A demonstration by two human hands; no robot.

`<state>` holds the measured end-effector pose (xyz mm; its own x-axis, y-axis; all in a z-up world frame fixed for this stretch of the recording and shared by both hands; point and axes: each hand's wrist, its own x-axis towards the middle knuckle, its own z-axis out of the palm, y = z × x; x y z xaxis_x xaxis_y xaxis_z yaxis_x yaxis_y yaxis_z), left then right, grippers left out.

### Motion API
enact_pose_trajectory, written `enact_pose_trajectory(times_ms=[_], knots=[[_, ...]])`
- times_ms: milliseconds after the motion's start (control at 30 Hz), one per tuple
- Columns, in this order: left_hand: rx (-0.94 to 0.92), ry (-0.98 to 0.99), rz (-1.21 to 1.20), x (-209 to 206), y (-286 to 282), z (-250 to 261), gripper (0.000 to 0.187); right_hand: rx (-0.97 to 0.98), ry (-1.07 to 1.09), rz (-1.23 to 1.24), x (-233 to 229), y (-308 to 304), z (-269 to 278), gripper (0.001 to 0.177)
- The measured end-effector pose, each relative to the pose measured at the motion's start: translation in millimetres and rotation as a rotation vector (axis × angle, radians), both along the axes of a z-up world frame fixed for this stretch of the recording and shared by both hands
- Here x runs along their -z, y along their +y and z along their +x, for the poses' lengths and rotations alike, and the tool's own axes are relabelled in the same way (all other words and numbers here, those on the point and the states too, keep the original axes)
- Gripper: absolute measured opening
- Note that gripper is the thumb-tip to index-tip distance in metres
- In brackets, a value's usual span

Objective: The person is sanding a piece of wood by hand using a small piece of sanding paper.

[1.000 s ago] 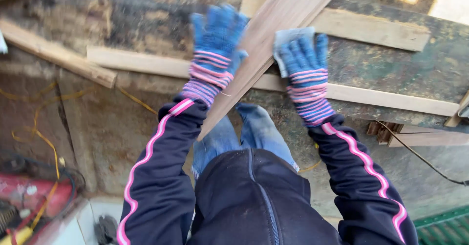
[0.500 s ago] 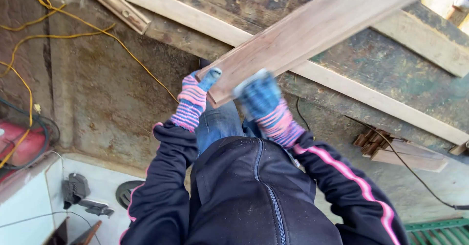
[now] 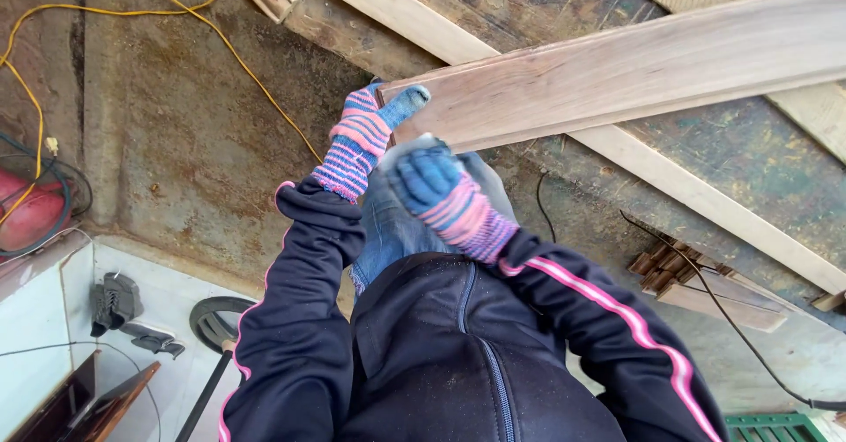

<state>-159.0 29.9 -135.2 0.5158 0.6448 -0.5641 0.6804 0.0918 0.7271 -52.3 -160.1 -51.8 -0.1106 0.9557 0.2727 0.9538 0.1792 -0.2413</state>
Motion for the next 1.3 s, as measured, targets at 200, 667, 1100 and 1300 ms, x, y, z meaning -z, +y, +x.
enact_pose_trajectory(times_ms=[200, 667, 1100, 1300], knots=[[0.033, -0.028, -0.059, 6, 0, 5, 0.071, 0.038, 0.133, -0.012, 28, -39, 42, 0.046], [0.179, 0.109, -0.001, -18, 13, 2, 0.077, 0.105, 0.228, -0.012, 5, -15, 19, 0.041], [0.166, 0.110, -0.148, -37, 36, 9, 0.080, 0.298, -0.032, 0.006, -2, 2, -22, 0.040], [0.336, 0.169, -0.037, -13, 48, 4, 0.077, 0.427, -0.006, -0.211, -42, -96, 89, 0.036]])
